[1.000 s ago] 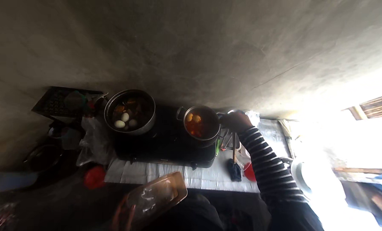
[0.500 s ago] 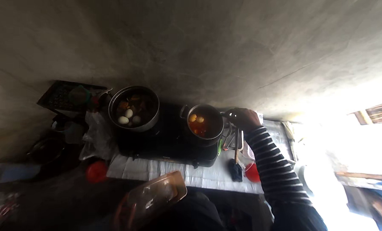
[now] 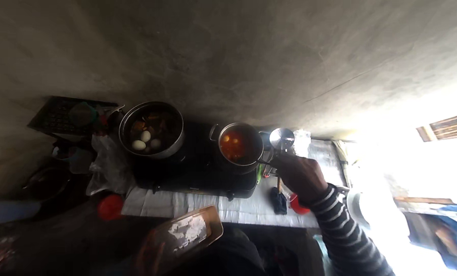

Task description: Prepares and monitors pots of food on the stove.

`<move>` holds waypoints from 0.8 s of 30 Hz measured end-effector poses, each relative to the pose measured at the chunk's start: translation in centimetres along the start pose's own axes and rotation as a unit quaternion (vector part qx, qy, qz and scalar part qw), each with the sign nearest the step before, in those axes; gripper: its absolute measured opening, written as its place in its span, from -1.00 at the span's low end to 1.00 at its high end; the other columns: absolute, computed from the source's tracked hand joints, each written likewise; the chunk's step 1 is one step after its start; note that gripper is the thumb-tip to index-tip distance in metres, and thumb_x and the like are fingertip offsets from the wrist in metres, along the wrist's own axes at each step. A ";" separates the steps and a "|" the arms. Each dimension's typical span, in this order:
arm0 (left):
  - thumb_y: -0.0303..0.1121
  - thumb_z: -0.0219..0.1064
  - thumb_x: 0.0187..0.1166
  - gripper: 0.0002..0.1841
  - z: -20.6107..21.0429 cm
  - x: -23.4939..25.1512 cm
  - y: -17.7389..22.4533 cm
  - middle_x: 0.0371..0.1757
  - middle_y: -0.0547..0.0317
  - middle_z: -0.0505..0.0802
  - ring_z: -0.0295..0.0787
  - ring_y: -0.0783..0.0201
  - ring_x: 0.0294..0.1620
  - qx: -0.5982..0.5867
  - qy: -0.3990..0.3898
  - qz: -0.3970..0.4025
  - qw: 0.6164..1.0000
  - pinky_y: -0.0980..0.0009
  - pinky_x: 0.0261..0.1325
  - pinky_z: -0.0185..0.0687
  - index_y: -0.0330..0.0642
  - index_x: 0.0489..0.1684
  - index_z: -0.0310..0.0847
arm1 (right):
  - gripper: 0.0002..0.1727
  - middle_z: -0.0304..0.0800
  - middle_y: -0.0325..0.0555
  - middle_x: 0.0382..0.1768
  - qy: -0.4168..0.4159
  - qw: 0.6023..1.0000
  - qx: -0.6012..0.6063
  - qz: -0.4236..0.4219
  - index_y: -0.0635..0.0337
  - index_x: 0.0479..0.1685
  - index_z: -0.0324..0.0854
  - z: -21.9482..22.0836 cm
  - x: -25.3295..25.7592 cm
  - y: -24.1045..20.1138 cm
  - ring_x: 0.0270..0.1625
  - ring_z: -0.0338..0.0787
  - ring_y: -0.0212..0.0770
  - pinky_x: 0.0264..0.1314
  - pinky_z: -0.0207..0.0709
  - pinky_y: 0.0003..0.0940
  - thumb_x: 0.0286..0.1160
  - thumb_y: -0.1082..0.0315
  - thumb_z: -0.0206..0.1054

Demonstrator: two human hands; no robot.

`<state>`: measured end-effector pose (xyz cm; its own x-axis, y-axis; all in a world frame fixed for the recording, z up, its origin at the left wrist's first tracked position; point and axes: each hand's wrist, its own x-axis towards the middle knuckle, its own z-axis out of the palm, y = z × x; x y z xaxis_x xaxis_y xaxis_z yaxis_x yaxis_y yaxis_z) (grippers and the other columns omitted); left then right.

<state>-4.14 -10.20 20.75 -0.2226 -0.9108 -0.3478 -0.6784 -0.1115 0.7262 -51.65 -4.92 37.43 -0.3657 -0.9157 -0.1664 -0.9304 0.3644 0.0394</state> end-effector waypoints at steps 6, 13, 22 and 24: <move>-0.18 0.33 0.69 -0.36 0.2 -0.1 -0.1 0.31 -0.39 0.75 0.83 -0.09 0.08 -0.011 -0.010 0.012 1.000 0.00 0.21 0.74 -0.35 0.69 0.35 | -0.73 0.84 0.01 -0.07 0.037 0.997 0.024 0.071 -0.15 0.15 0.80 4.4 -1.1 -3.4 -0.21 0.88 0.12 -0.34 0.68 0.11 0.66 0.25 0.22; -0.14 0.33 0.68 -0.35 0.1 -0.4 -0.5 0.37 -0.36 0.73 0.82 -0.09 0.16 0.004 -0.015 0.009 1.000 -0.02 0.26 0.71 -0.31 0.70 0.35 | -0.74 0.85 -0.05 -0.09 0.105 0.988 0.066 0.093 -0.19 0.15 0.82 8.7 -1.1 -4.1 -0.15 0.89 0.05 -0.35 0.69 0.06 0.64 0.25 0.30; -0.15 0.36 0.66 -0.34 -0.1 -0.6 -0.4 0.29 -0.36 0.77 0.84 -0.07 0.08 0.011 -0.004 0.000 1.000 0.00 0.23 0.73 -0.29 0.70 0.36 | -0.68 0.82 0.09 0.12 0.135 0.982 0.049 0.125 -0.09 0.29 0.75 4.3 1.1 -1.8 0.03 0.88 0.15 -0.17 0.74 0.12 0.72 0.26 0.18; -0.16 0.37 0.65 -0.33 -0.1 -0.7 -0.4 0.31 -0.38 0.76 0.84 -0.08 0.10 0.011 -0.001 0.007 1.000 0.01 0.25 0.72 -0.32 0.70 0.35 | -0.61 0.77 0.15 0.25 0.081 0.986 0.044 0.142 -0.09 0.39 0.71 3.5 2.3 -2.2 0.21 0.83 0.19 0.05 0.71 0.12 0.74 0.31 0.10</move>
<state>-3.69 -9.56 20.74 -0.2330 -0.9115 -0.3389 -0.6908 -0.0901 0.7174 -50.37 -7.20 33.55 -0.6167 -0.7872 -0.0018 -0.7869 0.6166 -0.0249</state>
